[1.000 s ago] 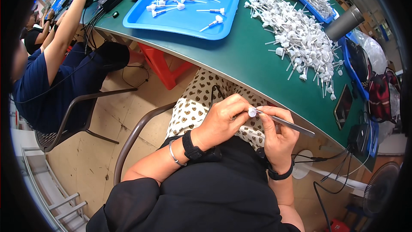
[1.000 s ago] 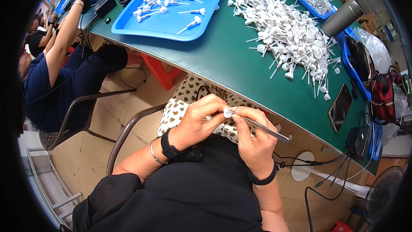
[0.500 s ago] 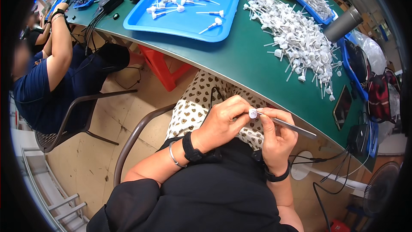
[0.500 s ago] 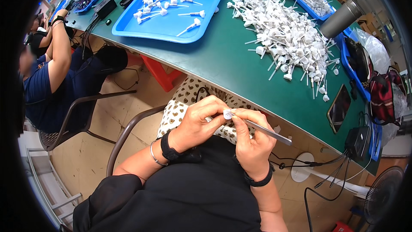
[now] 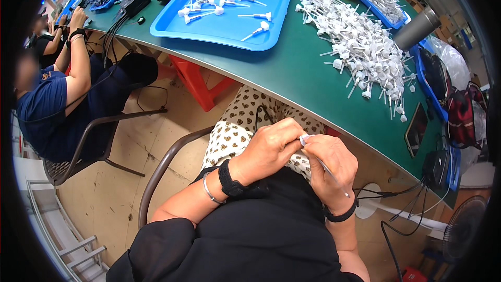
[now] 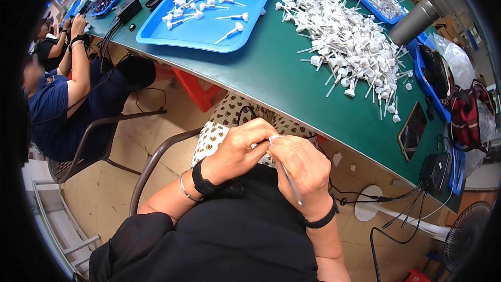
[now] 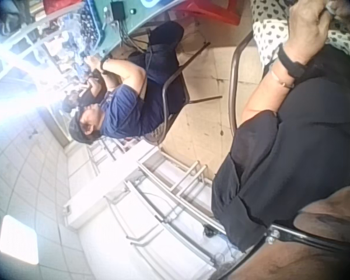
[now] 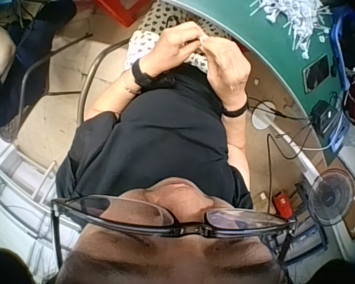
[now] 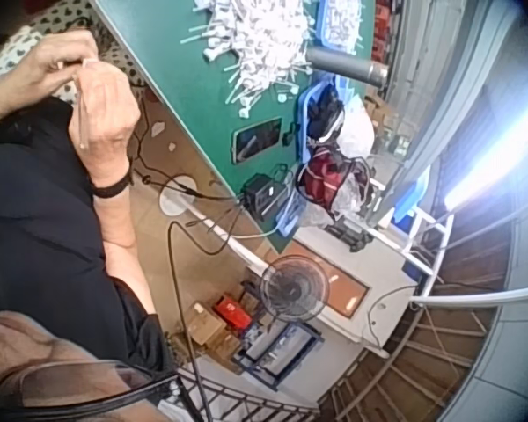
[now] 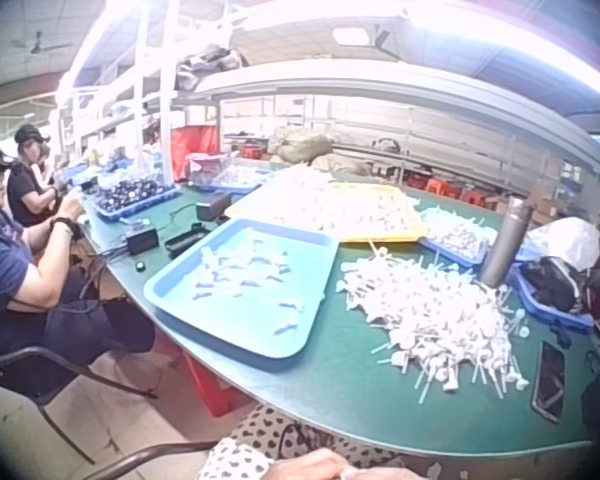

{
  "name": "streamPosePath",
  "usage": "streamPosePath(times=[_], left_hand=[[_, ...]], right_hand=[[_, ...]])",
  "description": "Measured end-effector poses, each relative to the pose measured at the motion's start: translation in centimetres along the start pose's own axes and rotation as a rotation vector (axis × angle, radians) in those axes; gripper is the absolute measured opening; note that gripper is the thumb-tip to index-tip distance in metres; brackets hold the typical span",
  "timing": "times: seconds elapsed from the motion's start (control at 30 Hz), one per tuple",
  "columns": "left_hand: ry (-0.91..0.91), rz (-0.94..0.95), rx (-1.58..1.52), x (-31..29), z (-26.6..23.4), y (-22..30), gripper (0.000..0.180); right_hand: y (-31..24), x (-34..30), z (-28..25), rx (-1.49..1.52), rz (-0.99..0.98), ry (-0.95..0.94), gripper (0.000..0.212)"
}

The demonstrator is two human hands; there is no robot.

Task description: The person sits at a green workbench and uses tweezers to pick up small white plastic components from a pile. They carefully insert a small white cap into the top of each component and place the finished unit into a blue tray. The process is repeated continuously throughout the clip.

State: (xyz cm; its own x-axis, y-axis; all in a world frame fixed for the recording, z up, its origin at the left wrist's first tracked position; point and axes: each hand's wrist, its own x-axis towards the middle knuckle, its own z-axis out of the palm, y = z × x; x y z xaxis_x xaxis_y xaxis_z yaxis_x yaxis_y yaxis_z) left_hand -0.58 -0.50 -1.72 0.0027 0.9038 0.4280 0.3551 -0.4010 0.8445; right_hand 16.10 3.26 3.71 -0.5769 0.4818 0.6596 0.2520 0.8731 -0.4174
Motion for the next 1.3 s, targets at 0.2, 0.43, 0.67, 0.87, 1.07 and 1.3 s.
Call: streamPosePath(times=[0.2, 0.43, 0.67, 0.87, 1.07, 1.3], left_hand=[[-0.027, 0.009, -0.062, -0.1, -0.2, -0.2, 0.013], [0.005, -0.033, -0.175, 0.0, -0.6, -0.2, 0.014], [0.025, -0.017, -0.151, -0.1, -0.4, -0.2, 0.015], [0.002, 0.012, -0.06, -0.1, -0.3, -0.2, 0.016], [-0.065, 0.087, 0.049, 0.1, -0.5, -0.3, 0.016], [-0.041, -0.032, -0.155, 0.5, -0.9, -0.5, 0.015]], right_hand=[[0.4, 0.1, -0.5, 0.068, 0.013, -0.041, 0.024], [0.4, -1.7, 1.1, 0.36, 0.321, 0.18, 0.014], [0.2, -1.9, 1.5, 0.372, 0.359, 0.203, 0.012], [0.1, -1.0, 1.2, 0.223, 0.259, 0.158, 0.014], [-0.3, -0.3, -0.4, 0.078, 0.227, -0.04, 0.017], [-0.4, -1.2, -0.2, 0.599, 0.623, 0.24, 0.014]])
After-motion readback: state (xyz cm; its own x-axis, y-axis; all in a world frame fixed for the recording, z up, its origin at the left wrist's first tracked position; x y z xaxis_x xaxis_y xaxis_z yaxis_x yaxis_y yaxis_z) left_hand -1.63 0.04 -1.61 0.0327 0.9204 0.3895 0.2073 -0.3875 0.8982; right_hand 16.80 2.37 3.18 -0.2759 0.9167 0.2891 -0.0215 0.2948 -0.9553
